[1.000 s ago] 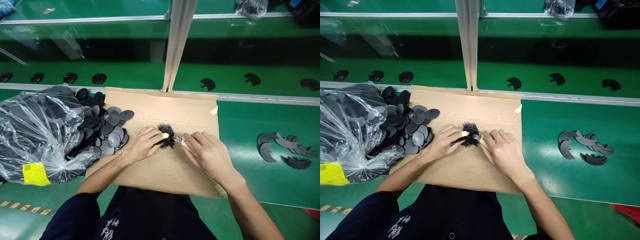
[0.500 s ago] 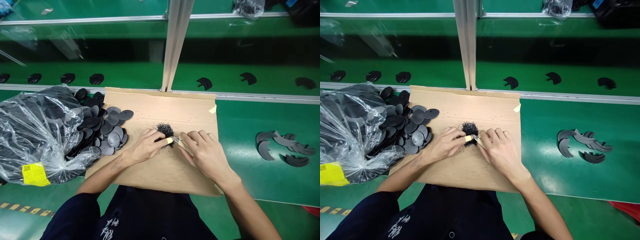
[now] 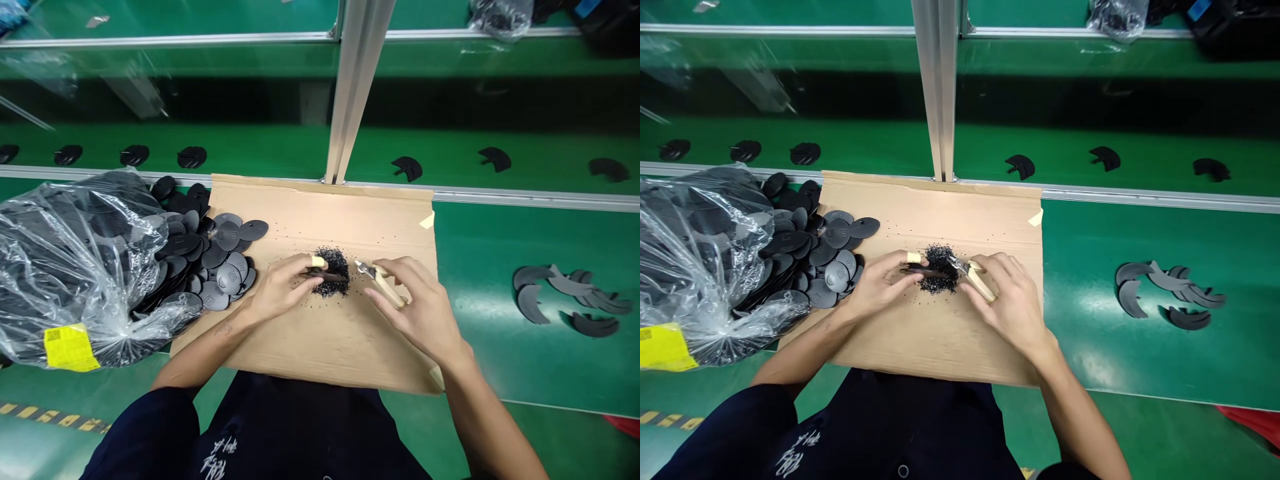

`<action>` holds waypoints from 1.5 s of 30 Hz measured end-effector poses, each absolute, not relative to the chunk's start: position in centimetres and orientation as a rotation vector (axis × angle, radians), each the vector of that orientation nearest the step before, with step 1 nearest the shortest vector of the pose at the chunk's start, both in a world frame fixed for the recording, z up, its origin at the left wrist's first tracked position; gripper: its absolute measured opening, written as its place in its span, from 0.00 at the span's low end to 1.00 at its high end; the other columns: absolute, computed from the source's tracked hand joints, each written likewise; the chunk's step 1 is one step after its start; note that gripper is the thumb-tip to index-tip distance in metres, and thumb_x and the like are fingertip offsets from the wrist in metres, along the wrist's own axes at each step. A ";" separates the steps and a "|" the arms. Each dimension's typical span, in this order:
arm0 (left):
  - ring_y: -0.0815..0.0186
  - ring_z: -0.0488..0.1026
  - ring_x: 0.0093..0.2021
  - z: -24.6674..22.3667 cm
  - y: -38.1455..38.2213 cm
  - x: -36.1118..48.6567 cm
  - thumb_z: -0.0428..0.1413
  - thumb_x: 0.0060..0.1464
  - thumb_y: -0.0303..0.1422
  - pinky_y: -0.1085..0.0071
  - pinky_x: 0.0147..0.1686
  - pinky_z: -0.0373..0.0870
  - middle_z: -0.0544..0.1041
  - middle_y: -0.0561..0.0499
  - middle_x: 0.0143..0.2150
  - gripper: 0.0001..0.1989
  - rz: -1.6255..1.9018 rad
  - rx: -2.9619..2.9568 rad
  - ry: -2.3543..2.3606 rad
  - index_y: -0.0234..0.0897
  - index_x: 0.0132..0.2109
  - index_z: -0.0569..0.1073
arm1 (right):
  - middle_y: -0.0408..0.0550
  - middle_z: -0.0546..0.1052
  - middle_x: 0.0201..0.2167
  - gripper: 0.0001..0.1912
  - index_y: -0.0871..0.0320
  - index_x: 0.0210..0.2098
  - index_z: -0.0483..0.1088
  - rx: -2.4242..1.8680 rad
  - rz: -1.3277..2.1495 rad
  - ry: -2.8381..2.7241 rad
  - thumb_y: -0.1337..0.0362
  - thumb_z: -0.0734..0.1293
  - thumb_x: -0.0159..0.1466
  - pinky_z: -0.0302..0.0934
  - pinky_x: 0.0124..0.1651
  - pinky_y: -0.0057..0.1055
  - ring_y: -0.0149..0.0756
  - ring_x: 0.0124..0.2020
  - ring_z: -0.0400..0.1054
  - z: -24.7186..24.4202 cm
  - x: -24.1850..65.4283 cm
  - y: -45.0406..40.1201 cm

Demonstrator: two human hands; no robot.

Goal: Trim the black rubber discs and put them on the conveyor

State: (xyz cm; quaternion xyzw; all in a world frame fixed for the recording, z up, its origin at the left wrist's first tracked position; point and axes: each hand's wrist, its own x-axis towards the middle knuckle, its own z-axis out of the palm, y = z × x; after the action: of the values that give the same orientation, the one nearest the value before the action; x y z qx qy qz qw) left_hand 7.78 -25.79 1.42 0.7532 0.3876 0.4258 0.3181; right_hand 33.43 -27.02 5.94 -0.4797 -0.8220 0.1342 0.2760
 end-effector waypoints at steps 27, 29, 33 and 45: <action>0.64 0.83 0.47 2.9 -26.5 8.0 0.59 0.61 0.23 0.68 0.49 0.82 0.85 0.43 0.47 0.14 1.098 1.877 0.817 0.35 0.53 0.80 | 0.52 0.80 0.37 0.09 0.60 0.50 0.73 -1.006 0.174 -2.394 0.68 0.64 0.71 0.60 0.36 0.35 0.37 0.34 0.69 6.1 33.3 -26.6; 0.64 0.83 0.47 2.9 -26.5 8.0 0.60 0.62 0.24 0.68 0.49 0.82 0.85 0.43 0.47 0.14 1.101 1.876 0.813 0.35 0.53 0.80 | 0.51 0.79 0.37 0.10 0.59 0.50 0.73 -1.012 0.148 -2.396 0.68 0.64 0.71 0.60 0.36 0.35 0.37 0.35 0.69 6.2 33.3 -26.7; 0.63 0.83 0.46 3.0 -26.6 8.1 0.60 0.61 0.24 0.68 0.49 0.82 0.85 0.43 0.47 0.13 1.100 1.876 0.796 0.35 0.53 0.80 | 0.49 0.79 0.35 0.09 0.57 0.51 0.73 -1.037 0.079 -2.415 0.66 0.65 0.72 0.58 0.36 0.34 0.36 0.34 0.69 6.1 33.3 -26.8; 0.64 0.84 0.44 2.8 -26.9 8.3 0.60 0.61 0.24 0.70 0.47 0.82 0.85 0.45 0.44 0.11 1.088 1.847 0.816 0.35 0.50 0.80 | 0.41 0.77 0.26 0.08 0.57 0.44 0.75 -1.043 -0.226 -2.494 0.72 0.65 0.71 0.55 0.30 0.30 0.30 0.27 0.65 7.1 33.2 -27.4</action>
State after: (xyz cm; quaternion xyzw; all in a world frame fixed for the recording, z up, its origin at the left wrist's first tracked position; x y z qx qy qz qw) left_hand 8.35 -26.94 2.75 0.7339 0.3241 0.4323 0.4116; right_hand 33.22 -27.39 7.07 -0.3756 -0.8984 -0.0813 0.2127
